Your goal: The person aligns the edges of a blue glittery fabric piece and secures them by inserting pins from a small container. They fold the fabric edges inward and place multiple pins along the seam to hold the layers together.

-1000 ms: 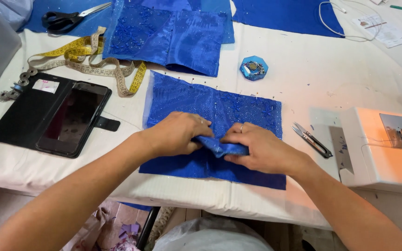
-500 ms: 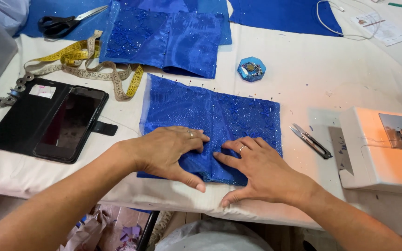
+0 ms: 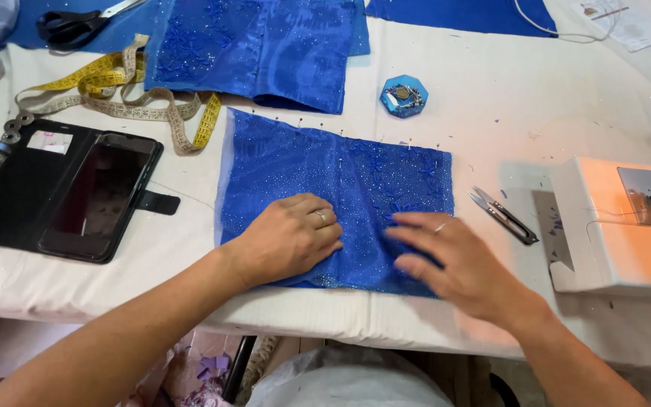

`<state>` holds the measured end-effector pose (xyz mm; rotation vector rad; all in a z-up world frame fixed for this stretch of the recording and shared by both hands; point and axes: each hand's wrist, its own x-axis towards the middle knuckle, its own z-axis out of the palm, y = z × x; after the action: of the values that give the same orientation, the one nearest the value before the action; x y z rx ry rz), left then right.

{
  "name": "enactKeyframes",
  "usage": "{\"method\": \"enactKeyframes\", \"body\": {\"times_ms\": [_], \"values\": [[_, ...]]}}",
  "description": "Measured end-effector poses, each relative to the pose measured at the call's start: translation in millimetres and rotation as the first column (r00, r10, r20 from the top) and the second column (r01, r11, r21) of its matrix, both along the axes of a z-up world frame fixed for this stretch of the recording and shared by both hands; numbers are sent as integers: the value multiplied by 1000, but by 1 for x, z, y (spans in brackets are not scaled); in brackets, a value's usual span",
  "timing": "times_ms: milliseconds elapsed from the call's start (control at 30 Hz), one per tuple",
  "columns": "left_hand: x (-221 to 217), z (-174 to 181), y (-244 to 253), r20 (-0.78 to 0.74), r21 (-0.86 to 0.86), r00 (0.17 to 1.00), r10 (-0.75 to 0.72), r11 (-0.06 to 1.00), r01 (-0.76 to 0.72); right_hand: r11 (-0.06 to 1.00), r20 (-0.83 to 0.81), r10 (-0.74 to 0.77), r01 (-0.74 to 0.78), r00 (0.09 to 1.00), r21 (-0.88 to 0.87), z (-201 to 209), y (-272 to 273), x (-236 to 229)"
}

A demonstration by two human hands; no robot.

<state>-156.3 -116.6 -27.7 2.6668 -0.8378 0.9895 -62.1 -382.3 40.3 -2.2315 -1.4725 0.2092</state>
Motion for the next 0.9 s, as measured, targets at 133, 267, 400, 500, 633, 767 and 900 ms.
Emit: {"method": "enactKeyframes", "body": {"times_ms": [133, 267, 400, 500, 633, 767, 900], "values": [[-7, 10, -2, -3, -151, 1000, -31, 988, 31, 713, -371, -671, 696, 642, -86, 1, -48, 32], [-9, 15, -5, -49, -197, 998, -34, 980, 24, 576, -528, -710, 816, 466, -55, -12, -49, 27], [-10, 15, -6, -86, -183, 996, 11, 983, -27, 571, -675, -576, 818, 461, 72, -5, -44, 26], [-9, 17, -5, -81, -186, 997, 13, 982, -28, 572, -724, -548, 819, 419, 41, -2, -38, 30], [-10, 13, 0, -121, -124, 992, -38, 992, 23, 557, -699, -672, 790, 247, -256, 12, -17, 38], [-10, 13, -2, -124, -125, 992, -24, 992, 9, 534, -412, -835, 719, 365, -445, 29, 8, 35], [-9, 13, -5, -88, -188, 996, 32, 981, -48, 591, -230, -799, 656, 555, -469, 6, 5, 47]]}}
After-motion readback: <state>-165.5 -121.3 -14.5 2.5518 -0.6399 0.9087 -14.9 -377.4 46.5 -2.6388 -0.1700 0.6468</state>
